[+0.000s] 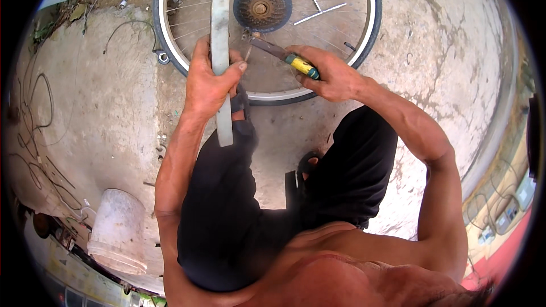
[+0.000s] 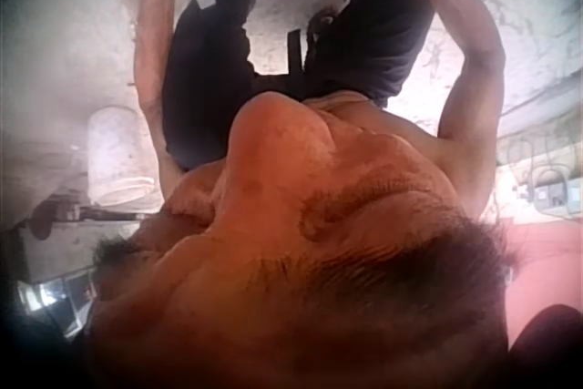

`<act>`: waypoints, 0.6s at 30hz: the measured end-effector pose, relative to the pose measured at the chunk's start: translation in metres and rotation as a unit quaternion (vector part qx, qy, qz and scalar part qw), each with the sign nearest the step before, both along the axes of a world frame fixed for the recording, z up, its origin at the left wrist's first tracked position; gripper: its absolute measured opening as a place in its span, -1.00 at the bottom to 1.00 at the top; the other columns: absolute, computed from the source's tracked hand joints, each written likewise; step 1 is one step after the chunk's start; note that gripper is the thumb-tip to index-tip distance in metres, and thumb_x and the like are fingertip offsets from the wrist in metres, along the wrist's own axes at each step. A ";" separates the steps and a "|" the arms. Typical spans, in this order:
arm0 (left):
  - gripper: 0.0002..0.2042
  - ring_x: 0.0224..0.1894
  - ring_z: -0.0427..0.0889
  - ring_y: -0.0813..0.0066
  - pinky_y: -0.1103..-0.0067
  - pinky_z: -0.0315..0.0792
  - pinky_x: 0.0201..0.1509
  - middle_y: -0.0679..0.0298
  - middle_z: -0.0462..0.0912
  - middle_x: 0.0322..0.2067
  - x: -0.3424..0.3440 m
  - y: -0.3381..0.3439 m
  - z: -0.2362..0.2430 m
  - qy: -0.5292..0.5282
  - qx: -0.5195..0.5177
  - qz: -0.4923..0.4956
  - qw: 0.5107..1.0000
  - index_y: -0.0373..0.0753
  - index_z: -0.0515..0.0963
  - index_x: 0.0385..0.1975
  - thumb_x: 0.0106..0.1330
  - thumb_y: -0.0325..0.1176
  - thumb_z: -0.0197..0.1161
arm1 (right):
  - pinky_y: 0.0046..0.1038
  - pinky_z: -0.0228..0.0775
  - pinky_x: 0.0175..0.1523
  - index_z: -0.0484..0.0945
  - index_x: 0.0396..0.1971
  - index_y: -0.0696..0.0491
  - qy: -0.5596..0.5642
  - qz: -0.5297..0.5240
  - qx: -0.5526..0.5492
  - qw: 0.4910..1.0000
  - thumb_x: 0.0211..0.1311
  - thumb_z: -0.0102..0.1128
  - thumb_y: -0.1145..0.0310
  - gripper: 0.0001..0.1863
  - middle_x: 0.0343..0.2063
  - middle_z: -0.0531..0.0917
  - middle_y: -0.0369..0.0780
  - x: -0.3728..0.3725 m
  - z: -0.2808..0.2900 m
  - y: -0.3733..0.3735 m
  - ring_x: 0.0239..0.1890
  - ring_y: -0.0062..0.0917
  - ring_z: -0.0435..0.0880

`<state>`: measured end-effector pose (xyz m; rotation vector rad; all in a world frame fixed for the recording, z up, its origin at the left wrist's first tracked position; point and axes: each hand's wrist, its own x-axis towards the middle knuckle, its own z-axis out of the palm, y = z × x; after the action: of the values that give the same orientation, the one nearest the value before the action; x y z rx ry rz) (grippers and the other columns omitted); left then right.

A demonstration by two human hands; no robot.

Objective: The person repairs a bicycle wheel by gripping a component on the wheel hub with pliers, tapping it with a hammer, and removing the part by hand.

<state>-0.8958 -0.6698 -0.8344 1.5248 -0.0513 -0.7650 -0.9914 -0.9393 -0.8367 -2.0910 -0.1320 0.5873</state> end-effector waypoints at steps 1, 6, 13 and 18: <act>-0.46 -0.57 0.51 0.63 0.63 0.40 -0.62 0.27 0.58 -0.35 0.000 0.001 -0.002 -0.002 0.009 0.015 1.000 -0.43 0.24 0.24 0.32 -0.60 0.34 | -0.14 0.48 0.23 0.33 0.42 0.11 -0.015 -0.014 -0.006 1.000 0.27 0.29 0.49 -0.31 0.09 0.62 0.05 0.002 0.004 -0.003 0.10 0.00 0.64; -0.52 -0.58 0.50 0.63 0.58 0.52 -0.62 0.25 0.57 -0.37 0.004 0.011 -0.008 0.003 0.040 0.049 0.998 -0.42 0.28 0.19 0.35 -0.56 0.36 | -0.20 0.63 0.02 0.40 0.41 -0.04 -0.152 -0.017 -0.245 0.957 0.25 0.40 0.43 -0.30 -0.09 0.62 0.03 0.050 0.014 -0.057 -0.12 -0.10 0.74; -0.58 -0.59 0.48 0.63 0.62 0.41 -0.56 0.23 0.59 -0.35 -0.004 0.028 -0.018 0.023 0.031 0.092 0.995 -0.41 0.33 0.16 0.39 -0.53 0.33 | -0.11 0.59 -0.07 0.44 0.34 -0.08 -0.186 0.063 -0.315 0.929 0.19 0.36 0.50 -0.33 -0.14 0.61 0.02 0.095 0.026 -0.065 -0.15 -0.06 0.70; -0.47 -0.58 0.48 0.64 0.65 0.34 -0.53 0.22 0.62 -0.27 -0.007 0.037 -0.027 0.014 0.034 0.083 0.996 -0.40 0.31 0.27 0.41 -0.39 0.40 | -0.03 0.52 -0.04 0.46 0.27 -0.10 -0.184 0.079 -0.304 0.931 0.12 0.30 0.49 -0.36 -0.15 0.58 0.06 0.103 0.020 -0.065 -0.13 0.04 0.65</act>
<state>-0.9033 -0.6329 -0.8611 1.5615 0.1214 -0.6606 -0.8882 -1.0047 -0.8170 -2.8051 -0.3750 0.3427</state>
